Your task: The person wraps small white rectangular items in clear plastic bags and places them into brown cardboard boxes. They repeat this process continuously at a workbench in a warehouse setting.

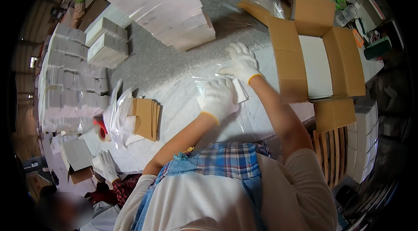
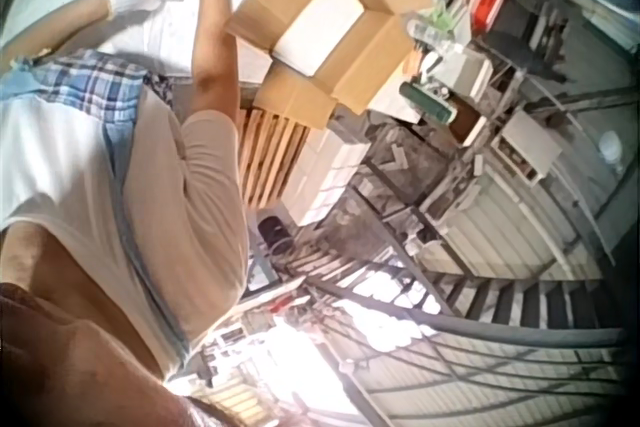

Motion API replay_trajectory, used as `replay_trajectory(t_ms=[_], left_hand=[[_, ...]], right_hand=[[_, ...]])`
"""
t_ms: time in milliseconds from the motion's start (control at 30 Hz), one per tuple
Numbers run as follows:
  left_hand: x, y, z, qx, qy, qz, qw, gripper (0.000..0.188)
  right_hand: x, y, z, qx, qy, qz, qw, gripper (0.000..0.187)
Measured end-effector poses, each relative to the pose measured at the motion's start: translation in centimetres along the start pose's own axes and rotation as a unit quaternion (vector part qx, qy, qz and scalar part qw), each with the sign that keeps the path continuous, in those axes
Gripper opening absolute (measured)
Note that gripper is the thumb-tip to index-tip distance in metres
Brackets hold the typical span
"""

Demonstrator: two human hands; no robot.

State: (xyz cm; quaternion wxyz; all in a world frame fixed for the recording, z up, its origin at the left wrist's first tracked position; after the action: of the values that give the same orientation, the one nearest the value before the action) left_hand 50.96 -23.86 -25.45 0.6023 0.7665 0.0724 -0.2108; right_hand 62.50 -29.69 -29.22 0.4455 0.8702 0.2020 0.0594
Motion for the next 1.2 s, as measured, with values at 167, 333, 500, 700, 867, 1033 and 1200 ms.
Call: replay_trajectory(t_ms=[167, 333, 500, 700, 867, 1033, 1200], left_hand=[[-2.5, 2.8, -2.3, -0.163, 0.002, 0.248, 0.955, 0.08], [-0.6, 0.9, -13.2, -0.206, 0.185, 0.191, 0.942, 0.066], [2.1, -3.0, -16.9, -0.146, 0.252, 0.137, 0.947, 0.049], [3.3, -4.0, -16.2, -0.172, 0.242, 0.221, 0.929, 0.022], [0.9, -3.4, -15.8, -0.328, 0.133, 0.31, 0.883, 0.014], [-1.9, -3.3, -14.2, -0.448, 0.026, 0.266, 0.853, 0.009], [-8.3, 2.5, -8.6, -0.152, -0.133, 0.352, 0.914, 0.013]], right_hand=[[0.2, 0.1, 0.5, 0.024, -0.001, 0.029, 0.999, 0.083], [0.5, 0.1, 1.1, 0.043, 0.061, 0.109, 0.991, 0.061], [1.0, -0.2, 1.0, 0.054, 0.0, 0.09, 0.994, 0.036], [-0.3, 1.3, -0.7, 0.098, 0.063, 0.157, 0.981, 0.02], [-1.5, 1.7, -0.5, 0.268, 0.07, 0.122, 0.953, 0.015], [-4.9, 2.5, -0.8, 0.395, 0.013, 0.035, 0.918, 0.013], [-10.0, 4.7, -2.4, 0.296, 0.103, -0.017, 0.95, 0.014]])
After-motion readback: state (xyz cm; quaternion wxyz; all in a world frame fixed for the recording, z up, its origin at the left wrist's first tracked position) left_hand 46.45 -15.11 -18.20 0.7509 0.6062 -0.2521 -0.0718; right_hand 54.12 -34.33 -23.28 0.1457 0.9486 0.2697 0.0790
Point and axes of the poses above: each hand's wrist, its own x-axis towards the middle knuckle, its own y-axis out of the back of the hand, z = x × y, the point moved 10 cm from there along x, towards the middle knuckle, and after that the axes turned 12 degrees about x, right-handed, at the moved point
